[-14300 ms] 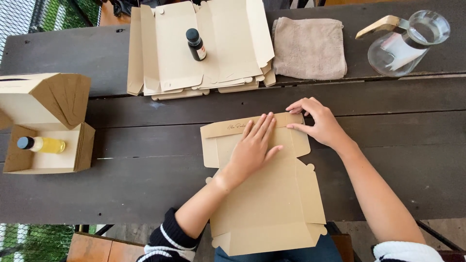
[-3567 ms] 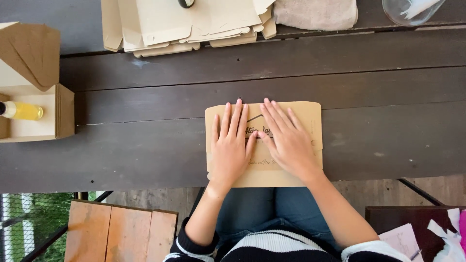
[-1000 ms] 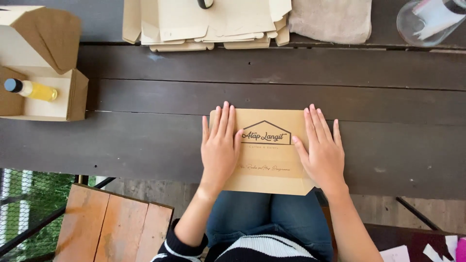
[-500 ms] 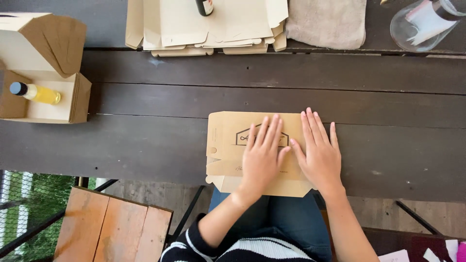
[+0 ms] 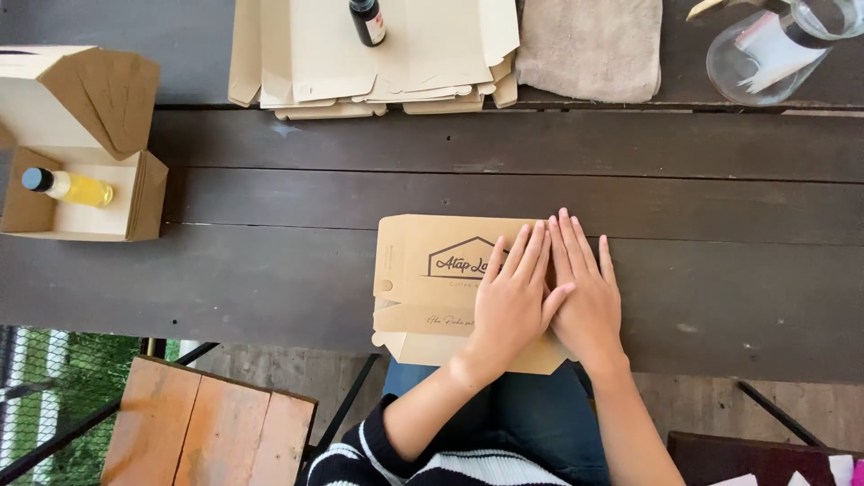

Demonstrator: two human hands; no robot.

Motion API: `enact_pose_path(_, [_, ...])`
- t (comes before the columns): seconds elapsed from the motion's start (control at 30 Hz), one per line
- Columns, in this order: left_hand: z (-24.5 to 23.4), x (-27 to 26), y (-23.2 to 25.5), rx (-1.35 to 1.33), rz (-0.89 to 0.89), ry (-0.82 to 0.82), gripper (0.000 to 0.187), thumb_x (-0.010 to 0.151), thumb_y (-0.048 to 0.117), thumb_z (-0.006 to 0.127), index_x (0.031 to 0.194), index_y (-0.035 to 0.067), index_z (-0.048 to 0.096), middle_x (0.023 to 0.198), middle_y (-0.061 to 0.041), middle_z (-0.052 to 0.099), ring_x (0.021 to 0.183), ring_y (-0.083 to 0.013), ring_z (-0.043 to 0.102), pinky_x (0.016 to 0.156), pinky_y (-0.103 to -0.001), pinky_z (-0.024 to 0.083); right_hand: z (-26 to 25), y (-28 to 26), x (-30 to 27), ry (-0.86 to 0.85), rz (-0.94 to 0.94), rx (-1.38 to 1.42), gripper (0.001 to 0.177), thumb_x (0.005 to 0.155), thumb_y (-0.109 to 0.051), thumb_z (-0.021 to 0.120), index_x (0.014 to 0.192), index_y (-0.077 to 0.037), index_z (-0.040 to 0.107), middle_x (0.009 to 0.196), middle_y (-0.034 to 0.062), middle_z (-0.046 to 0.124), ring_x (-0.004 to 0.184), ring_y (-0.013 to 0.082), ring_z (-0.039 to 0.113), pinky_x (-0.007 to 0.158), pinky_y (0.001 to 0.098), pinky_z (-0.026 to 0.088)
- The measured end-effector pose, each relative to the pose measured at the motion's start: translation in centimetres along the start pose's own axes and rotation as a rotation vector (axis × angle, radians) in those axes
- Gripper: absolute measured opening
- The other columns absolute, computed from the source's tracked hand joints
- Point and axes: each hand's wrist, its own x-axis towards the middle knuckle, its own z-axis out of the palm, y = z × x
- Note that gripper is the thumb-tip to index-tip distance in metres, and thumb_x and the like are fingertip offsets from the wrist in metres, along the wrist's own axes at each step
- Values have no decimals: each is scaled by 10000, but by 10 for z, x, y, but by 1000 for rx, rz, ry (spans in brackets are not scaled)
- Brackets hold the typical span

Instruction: The person folds a flat cardboard box into its three-dimensional form. They fold the side flaps, tuck the top flap into a slot, and press the box flat to secure the shape.

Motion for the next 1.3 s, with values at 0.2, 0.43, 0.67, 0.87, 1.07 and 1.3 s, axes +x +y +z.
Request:
enact_pose_path(0.2, [-15, 3, -13, -95, -68, -89, 653, 1028, 523, 392, 1516, 95, 462, 1571, -65, 467, 1466, -224, 423, 1228, -497, 248, 3, 1, 0, 38, -13, -46, 688, 992, -355, 517, 1600, -96, 327, 1675, 97, 299, 1531, 229, 282, 1260, 486, 132])
enact_pose_path(0.43, [-43, -2, -49, -68, -154, -170, 588, 1057, 466, 403, 1544, 136, 421, 1595, -32, 427, 1492, -198, 358, 1235, -501, 167, -2, -4, 3, 52, 10, -44, 659, 1038, -436, 463, 1601, -120, 332, 1666, 85, 320, 1516, 218, 312, 1251, 485, 157])
enact_pose_path(0.67, [-67, -16, -92, 65, -259, -199, 518, 1061, 399, 414, 1534, 188, 436, 1568, -73, 428, 1448, -234, 402, 1230, -485, 171, -4, -6, 3, 56, 23, -53, 657, 1024, -419, 494, 1593, -117, 362, 1660, 79, 347, 1505, 221, 345, 1249, 493, 185])
enact_pose_path(0.87, [-60, -36, -118, 143, -310, -141, 533, 1055, 430, 433, 1547, 226, 428, 1481, -132, 439, 1368, -284, 475, 1233, -464, 240, -5, -7, 4, 41, 35, -63, 648, 1011, -431, 513, 1584, -150, 399, 1639, 72, 389, 1489, 233, 380, 1239, 506, 218])
enact_pose_path(1.07, [-56, -38, -119, 105, -281, -92, 555, 1031, 435, 481, 1542, 222, 442, 1478, -159, 423, 1403, -300, 436, 1227, -470, 242, -10, -12, 8, 113, -30, -230, 567, 982, -394, 561, 1508, -187, 532, 1579, 76, 486, 1453, 266, 457, 1199, 522, 314])
enact_pose_path(1.3, [-56, -39, -121, 100, -258, -57, 554, 1021, 437, 495, 1527, 214, 464, 1466, -163, 438, 1398, -302, 446, 1226, -468, 253, 3, -12, 10, 187, -48, -435, 460, 982, -355, 543, 1402, -193, 643, 1342, 66, 588, 1332, 249, 548, 1055, 404, 454])
